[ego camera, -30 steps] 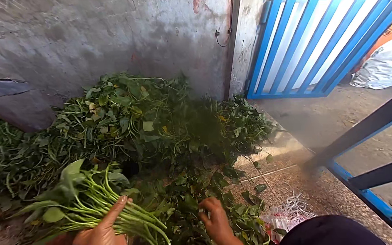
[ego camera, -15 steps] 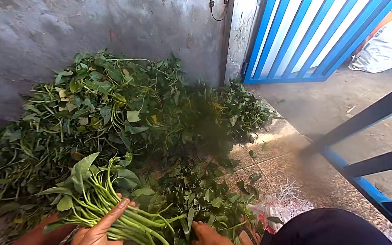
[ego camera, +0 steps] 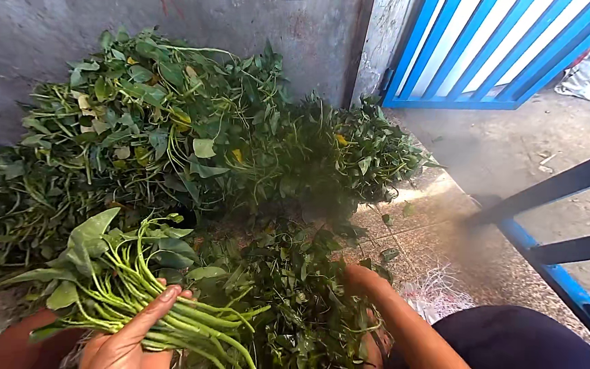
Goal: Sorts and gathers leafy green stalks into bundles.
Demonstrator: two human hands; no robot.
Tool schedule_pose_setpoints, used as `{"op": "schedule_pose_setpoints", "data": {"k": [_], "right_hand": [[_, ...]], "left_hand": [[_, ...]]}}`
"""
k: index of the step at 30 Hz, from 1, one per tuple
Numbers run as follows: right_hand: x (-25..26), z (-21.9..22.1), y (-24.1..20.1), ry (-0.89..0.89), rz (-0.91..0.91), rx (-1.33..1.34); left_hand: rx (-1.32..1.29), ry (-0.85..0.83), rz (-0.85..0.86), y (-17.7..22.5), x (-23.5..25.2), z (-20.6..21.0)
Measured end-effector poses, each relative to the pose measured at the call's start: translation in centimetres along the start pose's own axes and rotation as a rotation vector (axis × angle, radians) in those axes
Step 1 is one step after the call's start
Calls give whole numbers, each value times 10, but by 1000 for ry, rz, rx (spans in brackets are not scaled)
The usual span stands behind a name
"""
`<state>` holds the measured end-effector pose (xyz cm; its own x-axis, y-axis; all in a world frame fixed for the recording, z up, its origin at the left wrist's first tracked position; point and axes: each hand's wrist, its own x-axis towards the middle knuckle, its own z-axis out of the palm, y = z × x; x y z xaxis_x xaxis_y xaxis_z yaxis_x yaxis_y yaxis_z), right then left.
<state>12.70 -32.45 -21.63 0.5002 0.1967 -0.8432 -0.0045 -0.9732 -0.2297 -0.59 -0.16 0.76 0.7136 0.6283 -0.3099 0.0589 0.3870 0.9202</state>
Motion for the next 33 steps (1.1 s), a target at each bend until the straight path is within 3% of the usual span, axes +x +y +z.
{"op": "schedule_pose_setpoints", "data": {"k": [2,5,8,12,14,17,22,27,30,33], "right_hand": [[-25,20,-2,-97,86,-185],[-30,60,19,-148,82,-254],[-39,37,29,-96,15,-157],[-94,-24,41,40,-498,442],[-108,-29,41,104,-525,742],[-120,-25,32,240,-512,928],[-141,-7,-5,402,-643,1312],[-159,6,-52,433,-757,1647],[-178,17,-93,703,-842,1547],[-179,33,-126,1143,-972,1065]], "left_hand": [[-10,-4,-18,-1,-2,4],[-37,-2,-23,-2,-5,11],[-78,20,-2,-4,-4,10],[-72,45,16,-2,-7,10],[-82,34,23,-1,-10,14],[-104,-2,23,-3,-14,17],[-49,-20,17,-10,-21,18],[23,-27,0,-24,-28,23],[46,-27,-18,-30,-38,30],[77,-48,2,-31,-54,36]]}}
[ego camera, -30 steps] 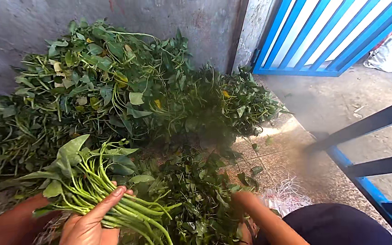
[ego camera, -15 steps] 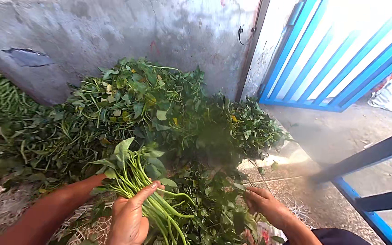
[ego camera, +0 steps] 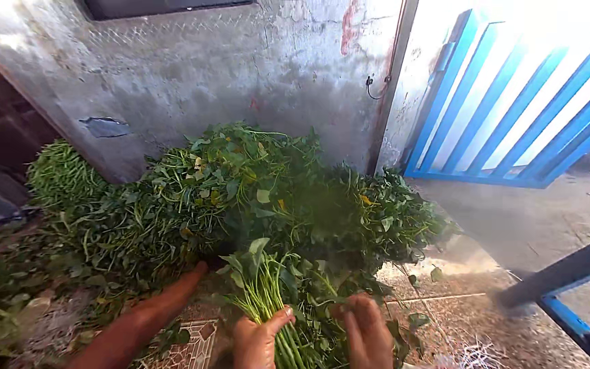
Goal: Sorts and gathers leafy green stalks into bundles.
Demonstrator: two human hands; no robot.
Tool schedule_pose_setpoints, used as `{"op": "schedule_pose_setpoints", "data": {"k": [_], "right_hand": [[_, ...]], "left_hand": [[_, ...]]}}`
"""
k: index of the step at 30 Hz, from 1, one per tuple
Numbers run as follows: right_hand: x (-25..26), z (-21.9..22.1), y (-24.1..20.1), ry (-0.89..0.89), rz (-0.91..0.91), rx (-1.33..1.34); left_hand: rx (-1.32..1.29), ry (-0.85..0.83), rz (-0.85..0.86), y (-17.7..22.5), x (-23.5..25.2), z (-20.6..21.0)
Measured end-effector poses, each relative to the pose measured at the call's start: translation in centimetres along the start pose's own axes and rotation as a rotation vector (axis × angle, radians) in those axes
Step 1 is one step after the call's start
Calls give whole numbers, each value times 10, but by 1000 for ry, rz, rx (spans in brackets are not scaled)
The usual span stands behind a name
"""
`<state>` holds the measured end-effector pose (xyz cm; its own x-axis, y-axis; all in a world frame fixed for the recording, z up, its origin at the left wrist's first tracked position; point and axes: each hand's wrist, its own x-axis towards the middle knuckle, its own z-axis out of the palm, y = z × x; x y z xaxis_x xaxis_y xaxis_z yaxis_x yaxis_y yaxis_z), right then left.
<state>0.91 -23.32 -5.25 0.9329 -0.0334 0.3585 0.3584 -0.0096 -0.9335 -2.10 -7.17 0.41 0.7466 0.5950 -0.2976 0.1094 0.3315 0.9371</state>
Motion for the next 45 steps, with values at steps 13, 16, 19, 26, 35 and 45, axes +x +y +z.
{"op": "schedule_pose_setpoints", "data": {"k": [13,16,19,26,35,45], "right_hand": [[-3,58,17,168,-512,-388],[-15,63,11,51,-456,-265],[-20,64,7,23,-354,-181],[-10,44,3,-134,-452,-241],[-11,38,3,-125,-558,-466],[-18,39,11,-227,-528,-316]], "left_hand": [[-108,-20,117,1,-16,1],[-77,6,24,-6,-9,-2],[-136,-36,-57,-4,-6,-6],[-146,-104,-90,-2,6,-13],[-138,-129,-142,-1,2,-9],[-117,-240,-180,-7,12,-18]]}}
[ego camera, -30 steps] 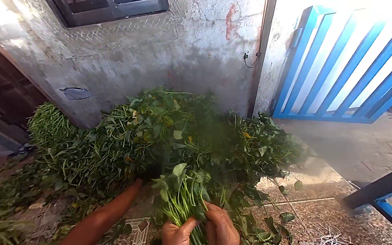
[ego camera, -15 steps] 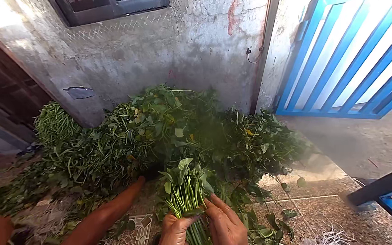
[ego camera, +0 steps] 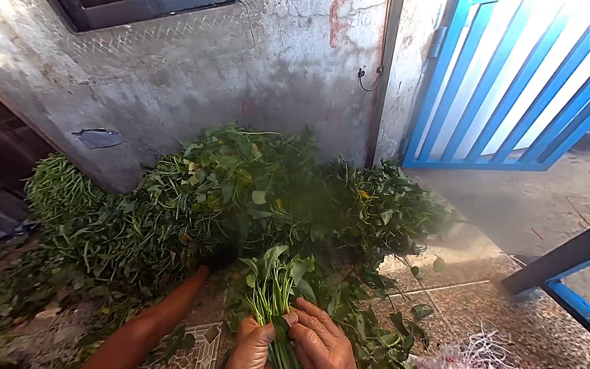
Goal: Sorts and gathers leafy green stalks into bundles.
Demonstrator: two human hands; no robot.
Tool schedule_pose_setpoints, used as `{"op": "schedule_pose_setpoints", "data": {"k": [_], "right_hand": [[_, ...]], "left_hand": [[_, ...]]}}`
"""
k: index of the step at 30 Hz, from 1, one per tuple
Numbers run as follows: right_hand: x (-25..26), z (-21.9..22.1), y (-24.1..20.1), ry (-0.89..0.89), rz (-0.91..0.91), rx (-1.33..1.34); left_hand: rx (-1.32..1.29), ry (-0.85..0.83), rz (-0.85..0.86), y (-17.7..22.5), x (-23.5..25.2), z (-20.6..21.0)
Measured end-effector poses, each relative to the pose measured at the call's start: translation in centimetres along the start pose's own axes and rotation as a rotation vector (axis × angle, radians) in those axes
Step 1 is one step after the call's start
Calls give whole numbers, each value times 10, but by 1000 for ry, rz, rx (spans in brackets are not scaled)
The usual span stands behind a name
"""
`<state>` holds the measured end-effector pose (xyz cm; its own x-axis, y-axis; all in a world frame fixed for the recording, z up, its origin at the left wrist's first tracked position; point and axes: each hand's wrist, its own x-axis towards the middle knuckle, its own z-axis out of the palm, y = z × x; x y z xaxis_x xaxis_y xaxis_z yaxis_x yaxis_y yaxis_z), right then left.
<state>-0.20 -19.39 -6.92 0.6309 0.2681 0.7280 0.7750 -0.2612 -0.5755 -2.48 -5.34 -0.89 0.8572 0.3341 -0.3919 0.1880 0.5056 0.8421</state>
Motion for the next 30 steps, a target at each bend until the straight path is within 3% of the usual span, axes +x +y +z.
{"op": "schedule_pose_setpoints", "data": {"k": [6,10,12,16,18,23,30], "right_hand": [[-1,-8,-3,27,50,-89],[-7,-17,-3,-124,115,53],[-13,-25,1,-152,194,71],[-28,-53,25,-332,307,-293],[-25,-63,32,-409,433,-340],[-5,-49,11,-476,540,111],[-13,-21,13,-340,491,330]], "left_hand": [[134,126,-37,7,3,14],[176,208,-74,9,11,7],[206,250,-3,13,14,7],[266,282,146,28,14,1],[295,227,160,26,9,4],[303,36,91,1,1,20],[323,20,187,9,8,12]]}}
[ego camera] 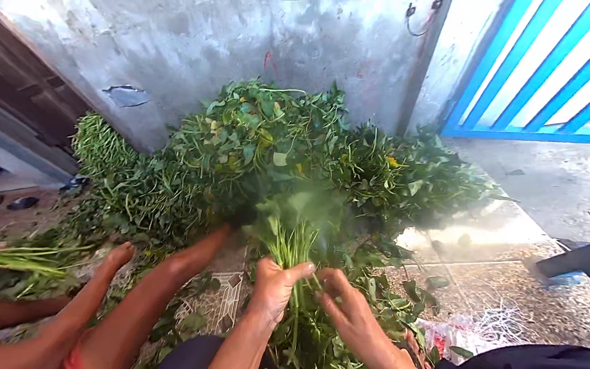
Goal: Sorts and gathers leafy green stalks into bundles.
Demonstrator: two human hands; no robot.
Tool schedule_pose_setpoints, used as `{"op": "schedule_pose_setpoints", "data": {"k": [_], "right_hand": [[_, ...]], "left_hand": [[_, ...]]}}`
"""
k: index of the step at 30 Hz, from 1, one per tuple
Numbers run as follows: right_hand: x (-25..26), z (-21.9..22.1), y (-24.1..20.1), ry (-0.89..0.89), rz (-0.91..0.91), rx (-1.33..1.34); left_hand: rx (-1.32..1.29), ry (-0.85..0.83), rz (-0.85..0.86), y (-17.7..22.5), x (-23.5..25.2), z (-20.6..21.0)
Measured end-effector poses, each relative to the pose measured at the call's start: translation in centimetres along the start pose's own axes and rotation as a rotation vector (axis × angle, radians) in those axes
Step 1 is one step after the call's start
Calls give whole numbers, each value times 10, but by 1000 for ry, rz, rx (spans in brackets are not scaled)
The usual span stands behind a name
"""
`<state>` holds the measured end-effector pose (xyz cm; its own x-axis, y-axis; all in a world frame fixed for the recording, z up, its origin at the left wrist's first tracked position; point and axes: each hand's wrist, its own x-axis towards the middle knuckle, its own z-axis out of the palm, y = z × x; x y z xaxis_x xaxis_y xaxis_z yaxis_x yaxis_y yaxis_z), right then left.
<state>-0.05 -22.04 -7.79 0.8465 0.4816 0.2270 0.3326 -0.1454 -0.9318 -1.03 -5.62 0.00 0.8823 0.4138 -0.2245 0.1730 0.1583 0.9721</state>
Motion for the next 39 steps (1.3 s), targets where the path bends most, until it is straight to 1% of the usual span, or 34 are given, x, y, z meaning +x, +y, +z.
{"op": "schedule_pose_setpoints", "data": {"k": [2,5,7,9,12,14,16,18,21,24,26,28,30,31,32,34,36,37,38,39], "right_hand": [[2,3,0,-37,-3,64],[3,2,1,-125,49,170],[4,-1,5,-191,5,205],[6,-4,6,-241,2,230],[12,3,4,-194,54,223],[15,11,5,-113,13,108],[12,15,4,-29,-47,-147],[5,10,9,48,-135,-428],[-12,-5,28,130,-208,-682],[-30,-20,47,154,-188,-797],[-40,-25,50,142,-173,-804],[-47,-24,47,153,-107,-735],[-46,-23,45,178,24,-571],[-42,-22,45,196,118,-423],[-36,-23,44,218,234,-197],[-18,-23,45,387,396,330],[5,-31,39,637,553,745],[15,-41,39,777,653,869],[23,-54,45,915,721,901],[29,-66,54,1004,735,827]], "left_hand": [[56,-17,26,-2,2,-4],[70,-31,68,-4,3,-6],[49,-1,79,-2,4,-8],[22,17,73,-1,6,-9],[14,-33,34,-4,4,-9],[10,18,32,-8,1,-3],[-63,111,49,-7,2,1],[-140,203,89,-5,6,0],[-194,304,128,2,11,-7],[-205,349,133,6,13,-9],[-201,350,129,5,12,-7],[-199,349,123,3,10,-3],[-206,337,120,2,9,1],[-217,331,123,1,8,3],[-226,327,124,0,8,5],[-252,320,128,-4,6,9],[-282,329,162,-4,6,10],[-292,352,193,1,9,5],[-292,393,238,10,12,-2],[-286,440,292,19,16,-10]]}}
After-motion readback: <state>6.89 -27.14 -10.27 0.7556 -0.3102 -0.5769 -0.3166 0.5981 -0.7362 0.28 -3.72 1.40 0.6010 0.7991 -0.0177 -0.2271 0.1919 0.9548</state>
